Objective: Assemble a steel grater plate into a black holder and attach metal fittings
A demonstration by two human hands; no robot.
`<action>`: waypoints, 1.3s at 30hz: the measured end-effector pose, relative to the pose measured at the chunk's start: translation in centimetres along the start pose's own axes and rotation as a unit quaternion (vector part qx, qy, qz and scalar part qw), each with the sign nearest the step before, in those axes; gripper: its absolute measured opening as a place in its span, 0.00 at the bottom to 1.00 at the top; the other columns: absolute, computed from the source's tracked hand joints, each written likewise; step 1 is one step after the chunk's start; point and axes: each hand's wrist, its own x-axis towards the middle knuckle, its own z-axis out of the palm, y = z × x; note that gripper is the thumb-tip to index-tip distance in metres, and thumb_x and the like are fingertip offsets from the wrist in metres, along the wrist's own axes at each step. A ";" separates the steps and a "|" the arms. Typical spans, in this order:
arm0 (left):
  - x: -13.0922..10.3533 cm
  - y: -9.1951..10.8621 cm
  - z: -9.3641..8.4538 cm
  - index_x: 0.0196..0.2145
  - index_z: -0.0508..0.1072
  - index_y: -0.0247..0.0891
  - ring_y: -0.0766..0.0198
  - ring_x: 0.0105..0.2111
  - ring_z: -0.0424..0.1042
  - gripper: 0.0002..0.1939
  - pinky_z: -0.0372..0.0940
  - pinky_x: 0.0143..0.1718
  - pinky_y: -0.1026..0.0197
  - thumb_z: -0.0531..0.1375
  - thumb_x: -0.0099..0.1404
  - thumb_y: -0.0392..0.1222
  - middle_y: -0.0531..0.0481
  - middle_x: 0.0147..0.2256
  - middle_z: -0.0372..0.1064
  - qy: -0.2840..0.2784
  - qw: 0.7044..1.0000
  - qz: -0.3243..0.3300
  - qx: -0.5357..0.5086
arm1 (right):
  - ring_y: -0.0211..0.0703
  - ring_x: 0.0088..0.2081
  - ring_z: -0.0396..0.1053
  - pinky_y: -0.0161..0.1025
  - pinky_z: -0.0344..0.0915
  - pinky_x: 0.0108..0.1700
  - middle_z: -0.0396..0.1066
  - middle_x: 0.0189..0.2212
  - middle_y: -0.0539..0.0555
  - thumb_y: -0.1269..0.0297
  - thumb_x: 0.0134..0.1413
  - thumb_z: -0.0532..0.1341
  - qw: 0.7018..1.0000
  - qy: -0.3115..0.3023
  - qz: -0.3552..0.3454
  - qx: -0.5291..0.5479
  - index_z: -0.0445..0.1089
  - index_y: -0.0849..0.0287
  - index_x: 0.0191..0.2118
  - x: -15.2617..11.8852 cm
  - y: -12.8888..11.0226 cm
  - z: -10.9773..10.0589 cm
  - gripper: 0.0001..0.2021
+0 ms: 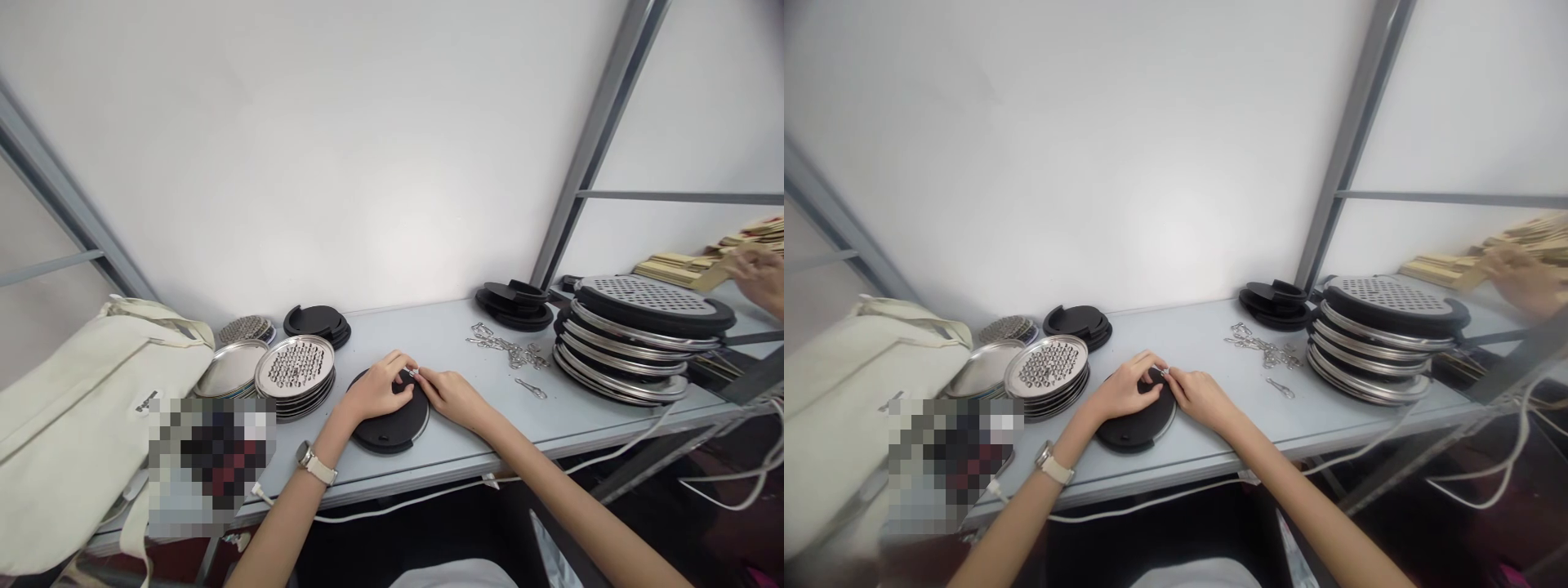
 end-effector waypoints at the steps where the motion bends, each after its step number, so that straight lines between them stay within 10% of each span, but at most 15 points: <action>1: 0.0 0.0 0.0 0.43 0.63 0.39 0.68 0.30 0.66 0.15 0.64 0.36 0.62 0.55 0.57 0.31 0.49 0.43 0.62 0.000 1.000 0.001 -0.001 | 0.40 0.26 0.68 0.33 0.50 0.28 0.72 0.25 0.53 0.61 0.64 0.42 1.000 0.000 0.000 0.002 0.66 0.59 0.39 0.0 0.0 0.0 0.16; 39: 0.2 0.4 -0.1 0.43 0.64 0.40 0.66 0.36 0.68 0.17 0.66 0.37 0.65 0.55 0.54 0.29 0.52 0.38 0.68 -0.003 0.999 0.002 -0.040 | 0.38 0.24 0.65 0.33 0.49 0.28 0.69 0.23 0.51 0.61 0.64 0.43 1.000 0.014 0.003 0.026 0.64 0.58 0.33 -0.1 -0.3 -0.3 0.16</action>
